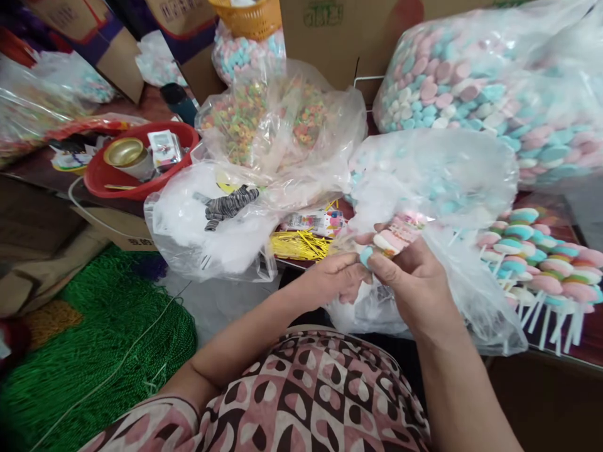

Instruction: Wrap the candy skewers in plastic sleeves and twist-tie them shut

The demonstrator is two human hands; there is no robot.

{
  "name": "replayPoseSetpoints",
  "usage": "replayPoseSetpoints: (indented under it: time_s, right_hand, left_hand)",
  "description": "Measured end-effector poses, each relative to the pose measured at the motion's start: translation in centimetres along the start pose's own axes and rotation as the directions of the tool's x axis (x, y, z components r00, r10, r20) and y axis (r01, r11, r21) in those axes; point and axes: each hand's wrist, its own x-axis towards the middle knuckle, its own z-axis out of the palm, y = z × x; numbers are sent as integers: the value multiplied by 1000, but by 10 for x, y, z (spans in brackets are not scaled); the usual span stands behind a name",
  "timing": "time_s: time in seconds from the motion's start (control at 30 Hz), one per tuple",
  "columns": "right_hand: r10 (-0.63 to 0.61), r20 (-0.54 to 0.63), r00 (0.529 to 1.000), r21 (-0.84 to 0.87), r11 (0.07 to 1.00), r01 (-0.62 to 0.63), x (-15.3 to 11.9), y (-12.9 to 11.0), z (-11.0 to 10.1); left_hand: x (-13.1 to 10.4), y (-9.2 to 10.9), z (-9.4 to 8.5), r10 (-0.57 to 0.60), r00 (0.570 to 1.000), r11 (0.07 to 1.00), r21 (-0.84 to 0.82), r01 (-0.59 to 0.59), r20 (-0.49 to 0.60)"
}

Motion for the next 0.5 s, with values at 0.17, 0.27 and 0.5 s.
replayPoseSetpoints:
  time_s: [0.17,0.27,0.5]
  right_hand:
    - [-21,-41,999,-26,999,20,12,4,13]
    - [-48,7,999,-106,993,49,22,18,27]
    - [35,378,925,-800,515,307,38,53,53]
  left_hand:
    - [-9,-1,-14,104,991,994,44,-101,-84]
    - [-16,0,-30,189,922,935,349,-64,-337]
    - [-35,1,-77,38,807,950,-228,-211,-589]
